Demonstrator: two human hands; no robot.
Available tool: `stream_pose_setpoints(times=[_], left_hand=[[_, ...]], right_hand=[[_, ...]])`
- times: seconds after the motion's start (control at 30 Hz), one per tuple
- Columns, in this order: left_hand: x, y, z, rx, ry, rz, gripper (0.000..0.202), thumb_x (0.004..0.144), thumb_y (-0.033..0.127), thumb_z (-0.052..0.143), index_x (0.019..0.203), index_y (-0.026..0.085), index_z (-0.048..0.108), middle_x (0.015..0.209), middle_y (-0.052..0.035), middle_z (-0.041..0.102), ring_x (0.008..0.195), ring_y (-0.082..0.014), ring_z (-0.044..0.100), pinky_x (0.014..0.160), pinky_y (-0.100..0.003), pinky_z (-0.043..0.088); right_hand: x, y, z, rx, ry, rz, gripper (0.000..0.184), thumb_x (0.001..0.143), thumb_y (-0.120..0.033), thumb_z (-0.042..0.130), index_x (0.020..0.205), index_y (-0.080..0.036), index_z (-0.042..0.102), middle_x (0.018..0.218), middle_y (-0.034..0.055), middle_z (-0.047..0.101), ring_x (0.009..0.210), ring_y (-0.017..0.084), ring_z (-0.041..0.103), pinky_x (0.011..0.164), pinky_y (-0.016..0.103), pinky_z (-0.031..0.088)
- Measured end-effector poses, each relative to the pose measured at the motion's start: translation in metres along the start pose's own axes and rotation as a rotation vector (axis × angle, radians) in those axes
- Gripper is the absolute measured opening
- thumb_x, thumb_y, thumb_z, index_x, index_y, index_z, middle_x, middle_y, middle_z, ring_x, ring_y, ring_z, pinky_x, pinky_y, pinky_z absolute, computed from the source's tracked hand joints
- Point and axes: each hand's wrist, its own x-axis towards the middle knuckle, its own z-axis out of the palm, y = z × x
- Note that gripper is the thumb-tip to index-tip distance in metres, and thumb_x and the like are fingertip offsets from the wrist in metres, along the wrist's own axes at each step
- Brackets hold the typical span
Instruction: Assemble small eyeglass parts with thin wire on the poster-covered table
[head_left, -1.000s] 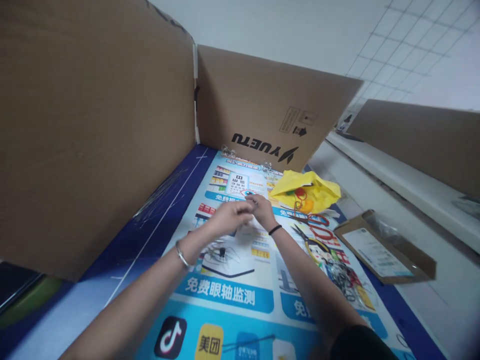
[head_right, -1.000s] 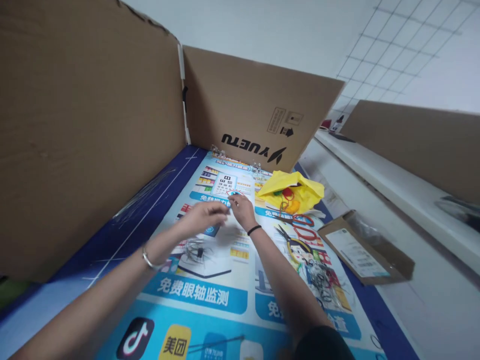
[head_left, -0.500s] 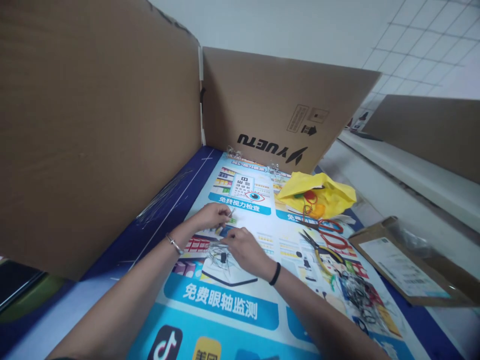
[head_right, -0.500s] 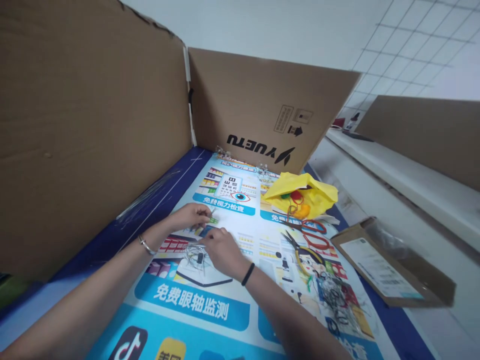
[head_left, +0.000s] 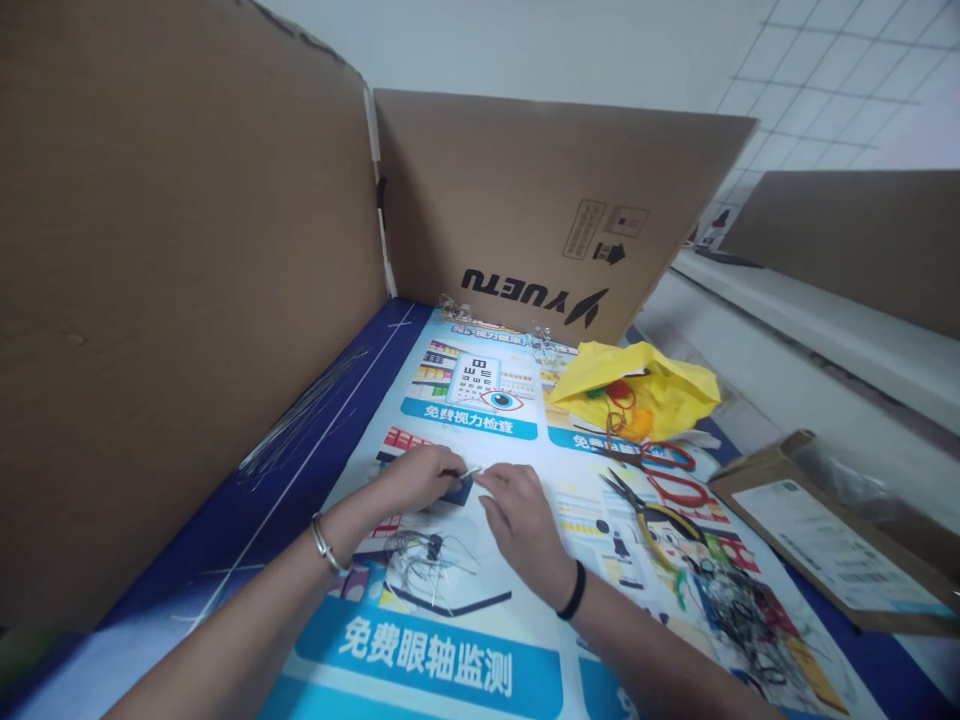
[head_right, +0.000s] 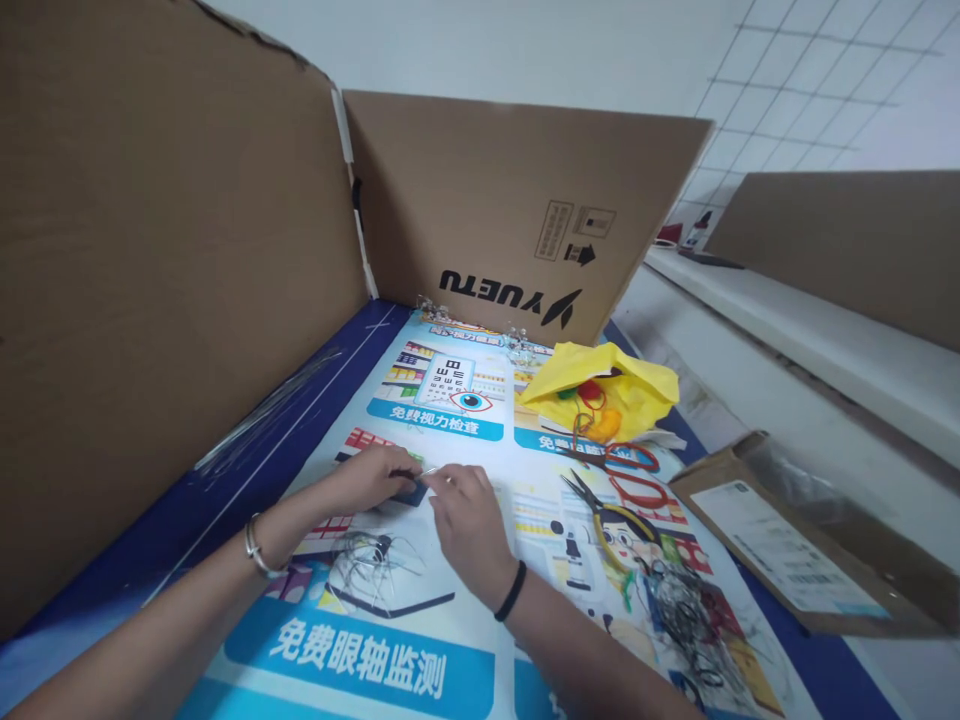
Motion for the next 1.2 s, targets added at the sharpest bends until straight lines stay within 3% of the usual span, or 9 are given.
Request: stream_pose_setpoints(times=[0.1, 0.2, 0.3, 0.47, 0.57, 0.67, 0.8, 0.97, 1.2], left_hand=[[-0.002, 0.011, 0.008, 0.304, 0.082, 0.039, 0.023, 0.079, 0.011, 0.046, 0.087, 0.02, 0.065, 0.08, -0.0026, 0.063, 0.074, -0.0159, 0.057, 0.063, -0.025, 0.04], [-0.004, 0.02, 0.017, 0.515, 0.106, 0.072, 0.02, 0.08, 0.009, 0.046, 0.082, 0.018, 0.064, 0.077, -0.0035, 0.06, 0.069, -0.0172, 0.056, 0.058, -0.026, 0.04], [-0.004, 0.025, 0.025, 0.572, 0.119, 0.123, 0.016, 0.08, 0.009, 0.049, 0.076, 0.018, 0.062, 0.073, -0.0032, 0.058, 0.07, -0.0176, 0.054, 0.061, -0.027, 0.042], [-0.003, 0.018, 0.027, 0.383, 0.135, 0.114, 0.017, 0.082, 0.01, 0.05, 0.083, 0.018, 0.064, 0.078, -0.0039, 0.062, 0.078, -0.0177, 0.057, 0.07, -0.029, 0.046], [-0.01, 0.01, 0.024, 0.165, 0.272, 0.108, 0.017, 0.083, 0.016, 0.053, 0.097, 0.02, 0.062, 0.092, -0.0046, 0.064, 0.089, -0.017, 0.058, 0.078, -0.03, 0.047], [-0.026, 0.008, 0.021, 0.067, 0.388, 0.094, 0.012, 0.086, 0.02, 0.051, 0.093, 0.02, 0.061, 0.09, -0.0043, 0.063, 0.088, -0.0162, 0.058, 0.079, -0.03, 0.047], [-0.048, 0.015, 0.023, 0.061, 0.287, 0.061, 0.016, 0.088, 0.018, 0.046, 0.093, 0.021, 0.06, 0.091, -0.004, 0.061, 0.087, -0.0153, 0.057, 0.075, -0.028, 0.047], [-0.058, 0.029, 0.029, 0.185, 0.116, 0.048, 0.024, 0.084, 0.015, 0.049, 0.104, 0.023, 0.059, 0.103, -0.0066, 0.059, 0.095, -0.0202, 0.054, 0.08, -0.036, 0.047], [-0.067, 0.052, 0.04, 0.32, -0.011, -0.022, 0.017, 0.081, 0.011, 0.051, 0.092, 0.02, 0.058, 0.094, -0.005, 0.06, 0.088, -0.0226, 0.054, 0.074, -0.037, 0.048]], right_hand=[[0.003, 0.011, -0.002, -0.098, -0.077, 0.035, 0.03, 0.085, -0.015, 0.05, 0.115, -0.017, 0.054, 0.108, 0.0098, 0.056, 0.097, 0.022, 0.046, 0.085, 0.039, 0.042], [0.004, 0.016, -0.001, -0.176, -0.196, 0.049, 0.025, 0.085, -0.017, 0.052, 0.109, -0.016, 0.058, 0.098, 0.0079, 0.061, 0.09, 0.021, 0.047, 0.081, 0.036, 0.041], [0.003, 0.019, 0.001, -0.273, -0.259, 0.087, 0.016, 0.087, -0.018, 0.048, 0.095, -0.019, 0.062, 0.084, 0.0045, 0.061, 0.082, 0.019, 0.047, 0.075, 0.034, 0.038], [0.003, 0.023, 0.0, -0.328, -0.298, 0.105, 0.019, 0.088, -0.017, 0.046, 0.078, -0.02, 0.062, 0.076, 0.0032, 0.057, 0.076, 0.017, 0.045, 0.07, 0.03, 0.032], [0.004, 0.023, -0.002, -0.304, -0.3, 0.132, 0.02, 0.088, -0.016, 0.046, 0.076, -0.02, 0.062, 0.077, 0.0038, 0.056, 0.077, 0.016, 0.044, 0.072, 0.029, 0.032], [0.006, 0.024, -0.003, -0.258, -0.292, 0.154, 0.02, 0.088, -0.017, 0.047, 0.075, -0.019, 0.062, 0.077, 0.0044, 0.056, 0.078, 0.016, 0.045, 0.075, 0.028, 0.033], [0.005, 0.026, -0.002, -0.198, -0.254, 0.181, 0.019, 0.087, -0.016, 0.049, 0.074, -0.018, 0.062, 0.075, 0.0041, 0.056, 0.079, 0.016, 0.046, 0.076, 0.029, 0.034], [0.002, 0.026, -0.005, -0.179, -0.225, 0.18, 0.018, 0.086, -0.016, 0.049, 0.075, -0.018, 0.063, 0.076, 0.004, 0.057, 0.079, 0.016, 0.047, 0.075, 0.029, 0.036], [-0.003, 0.026, -0.014, -0.133, -0.241, 0.143, 0.017, 0.085, -0.013, 0.05, 0.078, -0.018, 0.064, 0.077, 0.0044, 0.057, 0.08, 0.017, 0.047, 0.075, 0.03, 0.038]])
